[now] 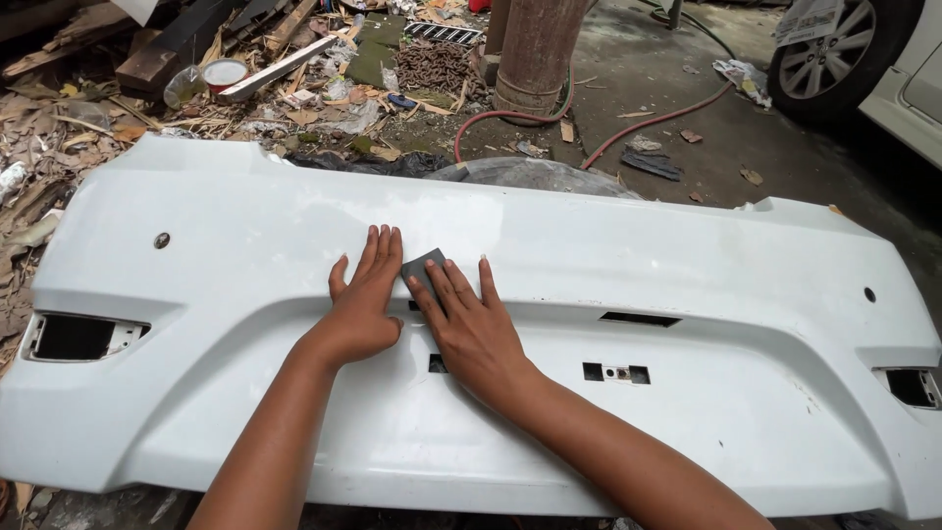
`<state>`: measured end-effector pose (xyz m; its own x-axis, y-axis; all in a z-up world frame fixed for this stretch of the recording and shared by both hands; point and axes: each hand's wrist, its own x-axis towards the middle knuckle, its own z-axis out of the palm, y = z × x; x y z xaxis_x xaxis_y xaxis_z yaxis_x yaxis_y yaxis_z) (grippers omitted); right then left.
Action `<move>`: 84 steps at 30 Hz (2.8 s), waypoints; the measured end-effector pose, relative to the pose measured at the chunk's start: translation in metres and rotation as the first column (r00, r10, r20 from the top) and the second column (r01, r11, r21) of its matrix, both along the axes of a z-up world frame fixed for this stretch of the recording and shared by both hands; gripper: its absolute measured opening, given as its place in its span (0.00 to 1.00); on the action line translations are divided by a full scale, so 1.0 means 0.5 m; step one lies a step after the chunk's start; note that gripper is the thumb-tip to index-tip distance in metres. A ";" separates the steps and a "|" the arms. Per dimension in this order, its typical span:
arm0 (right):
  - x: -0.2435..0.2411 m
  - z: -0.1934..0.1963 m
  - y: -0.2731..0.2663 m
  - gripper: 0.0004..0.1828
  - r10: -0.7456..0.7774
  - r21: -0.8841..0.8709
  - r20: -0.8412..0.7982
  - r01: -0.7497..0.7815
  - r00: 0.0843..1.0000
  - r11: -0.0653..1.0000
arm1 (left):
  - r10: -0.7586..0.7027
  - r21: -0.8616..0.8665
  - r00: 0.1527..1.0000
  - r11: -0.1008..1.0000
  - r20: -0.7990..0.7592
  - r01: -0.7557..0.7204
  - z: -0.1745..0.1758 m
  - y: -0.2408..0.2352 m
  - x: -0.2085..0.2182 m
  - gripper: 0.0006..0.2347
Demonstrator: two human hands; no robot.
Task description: Hand sanding a white car bumper with sandpaper to prepare the surface.
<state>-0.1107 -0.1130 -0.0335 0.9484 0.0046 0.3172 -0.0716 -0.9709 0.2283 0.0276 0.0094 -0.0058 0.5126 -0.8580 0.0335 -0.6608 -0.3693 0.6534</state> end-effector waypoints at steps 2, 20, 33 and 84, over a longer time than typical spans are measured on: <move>-0.018 0.009 0.003 0.30 -0.041 0.008 -0.011 0.041 0.999 0.999 | -0.009 -0.002 1.000 1.000 0.021 0.009 0.000 -0.003 0.004 0.45; -0.079 0.007 -0.022 0.40 -0.226 0.096 -0.114 0.237 0.967 0.967 | -0.003 0.062 0.998 0.998 0.055 -0.001 -0.006 -0.005 -0.004 0.46; -0.080 0.103 -0.129 0.53 -0.486 0.215 -0.268 0.543 0.832 0.811 | 0.000 0.109 0.998 0.994 0.067 -0.008 0.029 -0.002 -0.028 0.45; -0.040 0.121 -0.266 0.49 -0.601 0.360 -0.179 0.620 0.779 0.697 | 0.005 0.139 0.989 0.990 0.147 -0.026 0.027 -0.011 -0.039 0.41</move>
<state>-0.1305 -0.2460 0.0268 0.7122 -0.6912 0.1227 -0.6793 -0.7227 -0.1278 0.0080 0.0038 0.0078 0.5245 -0.8513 -0.0115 -0.7386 -0.4617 0.4912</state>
